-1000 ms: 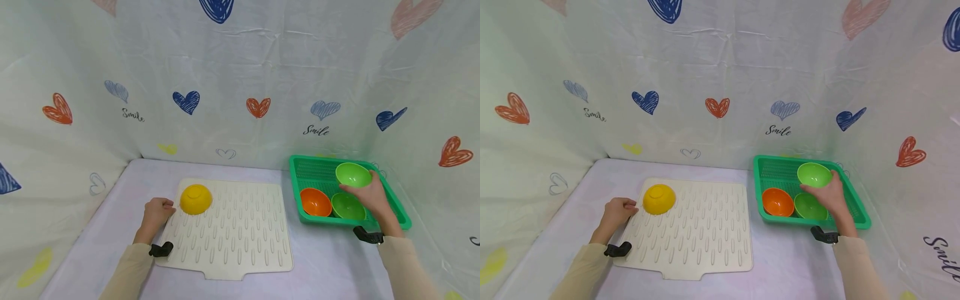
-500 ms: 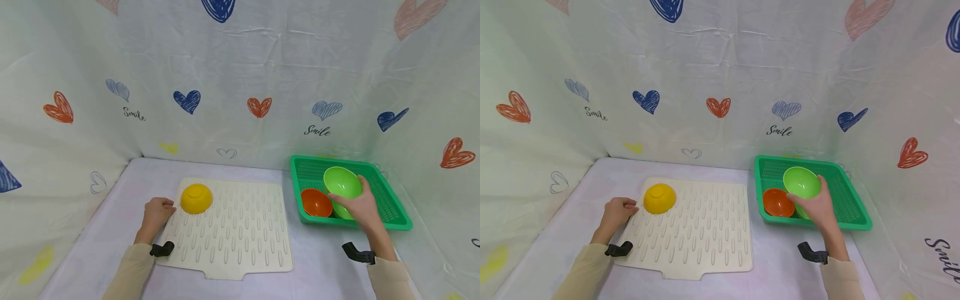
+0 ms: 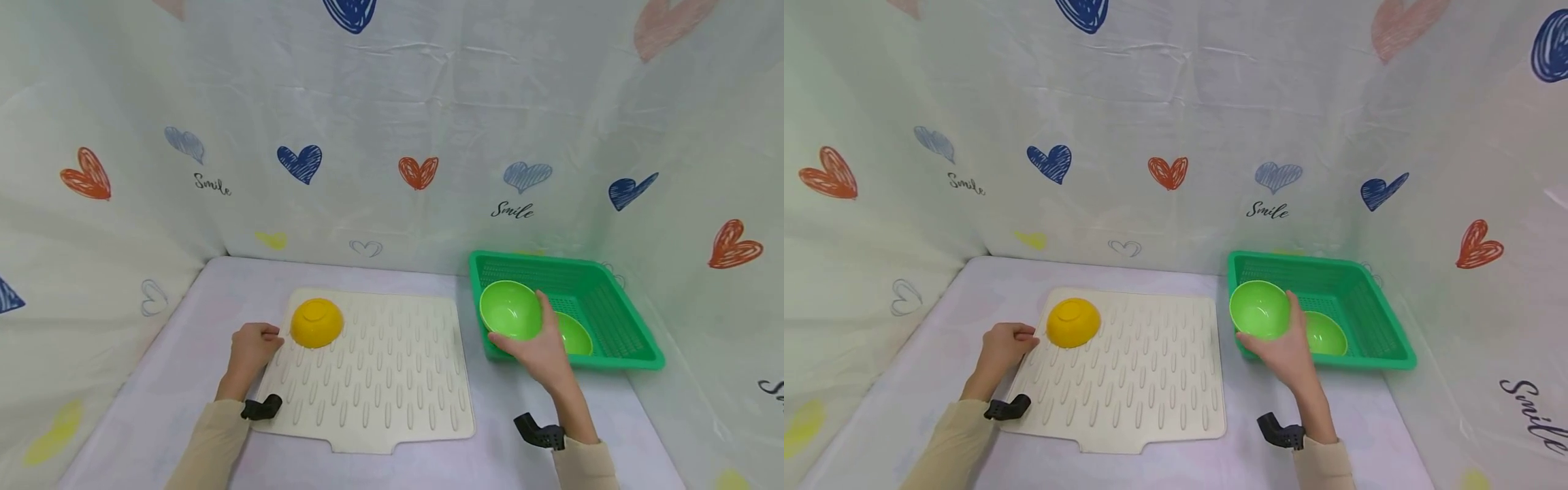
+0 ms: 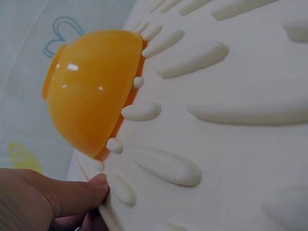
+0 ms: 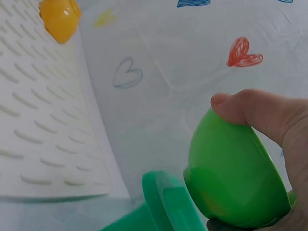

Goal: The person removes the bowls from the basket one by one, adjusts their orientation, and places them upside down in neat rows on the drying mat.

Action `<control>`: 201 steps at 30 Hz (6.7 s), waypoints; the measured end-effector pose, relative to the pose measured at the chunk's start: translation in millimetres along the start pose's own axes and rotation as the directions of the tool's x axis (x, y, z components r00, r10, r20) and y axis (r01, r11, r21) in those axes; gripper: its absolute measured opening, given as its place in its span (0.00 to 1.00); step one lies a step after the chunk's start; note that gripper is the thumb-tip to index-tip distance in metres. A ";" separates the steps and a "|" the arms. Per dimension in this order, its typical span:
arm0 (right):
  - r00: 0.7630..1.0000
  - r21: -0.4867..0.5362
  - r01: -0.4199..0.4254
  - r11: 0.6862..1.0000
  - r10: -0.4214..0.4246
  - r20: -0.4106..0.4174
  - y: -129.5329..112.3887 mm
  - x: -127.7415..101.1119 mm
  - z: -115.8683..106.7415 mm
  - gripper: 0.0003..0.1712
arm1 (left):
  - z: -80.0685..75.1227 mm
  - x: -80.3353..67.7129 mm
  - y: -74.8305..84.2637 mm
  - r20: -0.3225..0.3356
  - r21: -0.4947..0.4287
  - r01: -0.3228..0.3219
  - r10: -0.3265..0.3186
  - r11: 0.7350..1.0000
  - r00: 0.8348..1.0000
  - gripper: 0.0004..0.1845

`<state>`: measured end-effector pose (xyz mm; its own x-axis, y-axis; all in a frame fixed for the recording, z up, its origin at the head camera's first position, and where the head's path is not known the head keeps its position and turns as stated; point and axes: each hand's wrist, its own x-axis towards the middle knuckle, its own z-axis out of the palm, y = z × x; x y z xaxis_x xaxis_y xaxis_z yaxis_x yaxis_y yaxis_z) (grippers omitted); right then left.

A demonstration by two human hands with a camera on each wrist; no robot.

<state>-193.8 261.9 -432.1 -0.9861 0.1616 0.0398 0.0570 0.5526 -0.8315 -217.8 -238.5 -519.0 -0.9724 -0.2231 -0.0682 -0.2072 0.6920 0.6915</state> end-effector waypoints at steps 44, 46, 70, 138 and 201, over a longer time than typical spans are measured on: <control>0.979 0.222 0.078 0.972 -0.117 0.166 -42.3 -41.7 133.7 0.73 | -3.9 -14.2 -9.7 0.036 -0.057 -0.027 0.029 0.998 0.999 0.21; 0.978 0.222 0.079 0.972 -0.118 0.170 -42.3 -42.6 135.4 0.73 | -7.0 -17.7 -8.0 0.046 -0.087 -0.007 0.011 0.996 0.999 0.24; 0.966 0.242 0.130 0.962 -0.177 0.186 -49.7 -50.3 149.1 0.74 | 37.4 -66.8 96.2 -0.068 -0.489 -0.153 0.137 0.859 0.988 0.43; 0.923 0.340 0.218 0.915 -0.306 0.232 -45.0 -50.2 127.0 0.60 | 71.1 -78.7 103.4 0.162 -0.707 -0.119 0.324 0.697 0.932 0.32; 0.866 0.020 0.482 0.876 -0.479 0.140 -20.2 -43.4 143.1 0.61 | 75.7 -65.3 96.5 -0.016 -0.279 -0.735 0.762 0.618 0.647 0.50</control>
<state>-174.5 126.7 -496.3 -0.9035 -0.2392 0.3556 -0.4280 0.5458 -0.7204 -182.4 -105.2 -502.2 -0.7852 0.3720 0.4950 0.6168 0.3999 0.6780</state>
